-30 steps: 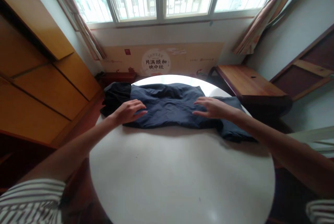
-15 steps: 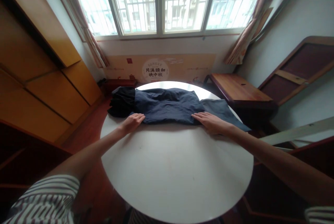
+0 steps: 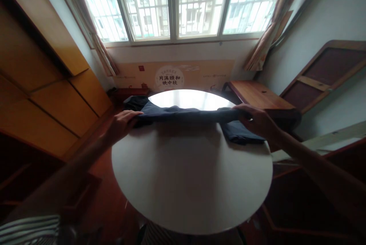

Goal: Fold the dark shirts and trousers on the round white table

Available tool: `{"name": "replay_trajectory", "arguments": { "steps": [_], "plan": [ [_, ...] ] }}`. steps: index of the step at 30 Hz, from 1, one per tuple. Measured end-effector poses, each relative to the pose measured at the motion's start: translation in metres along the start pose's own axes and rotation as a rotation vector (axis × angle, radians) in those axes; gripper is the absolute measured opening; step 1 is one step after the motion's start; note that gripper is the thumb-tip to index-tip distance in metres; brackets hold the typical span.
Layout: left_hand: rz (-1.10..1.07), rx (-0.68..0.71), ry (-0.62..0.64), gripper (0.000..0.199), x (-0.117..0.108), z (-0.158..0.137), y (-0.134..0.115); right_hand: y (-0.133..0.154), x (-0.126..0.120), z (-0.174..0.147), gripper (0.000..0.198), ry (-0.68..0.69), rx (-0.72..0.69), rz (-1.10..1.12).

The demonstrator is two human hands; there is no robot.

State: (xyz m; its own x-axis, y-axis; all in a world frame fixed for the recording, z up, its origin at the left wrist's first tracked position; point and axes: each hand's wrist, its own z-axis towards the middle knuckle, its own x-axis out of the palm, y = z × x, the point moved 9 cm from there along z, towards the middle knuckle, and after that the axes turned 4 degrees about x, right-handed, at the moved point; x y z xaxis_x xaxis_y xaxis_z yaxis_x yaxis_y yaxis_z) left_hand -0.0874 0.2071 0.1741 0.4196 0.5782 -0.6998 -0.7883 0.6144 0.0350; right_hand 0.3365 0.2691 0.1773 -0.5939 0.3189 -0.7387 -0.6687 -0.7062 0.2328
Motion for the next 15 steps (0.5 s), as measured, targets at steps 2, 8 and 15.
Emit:
{"name": "replay_trajectory", "arguments": {
  "steps": [2, 8, 15],
  "plan": [
    [0.055, -0.081, -0.096, 0.024, -0.05, 0.017, -0.007, 0.01, -0.045, 0.004, 0.021, -0.127, 0.091, -0.001],
    [-0.028, -0.321, -0.171, 0.045, -0.123, 0.075, 0.008, 0.024, -0.113, 0.009, 0.024, -0.408, 0.315, 0.062],
    [-0.443, -0.479, 0.304, 0.063, 0.023, 0.073, 0.088, -0.049, -0.011, 0.032, 0.038, -0.125, 0.324, 0.213]
  ]
}}
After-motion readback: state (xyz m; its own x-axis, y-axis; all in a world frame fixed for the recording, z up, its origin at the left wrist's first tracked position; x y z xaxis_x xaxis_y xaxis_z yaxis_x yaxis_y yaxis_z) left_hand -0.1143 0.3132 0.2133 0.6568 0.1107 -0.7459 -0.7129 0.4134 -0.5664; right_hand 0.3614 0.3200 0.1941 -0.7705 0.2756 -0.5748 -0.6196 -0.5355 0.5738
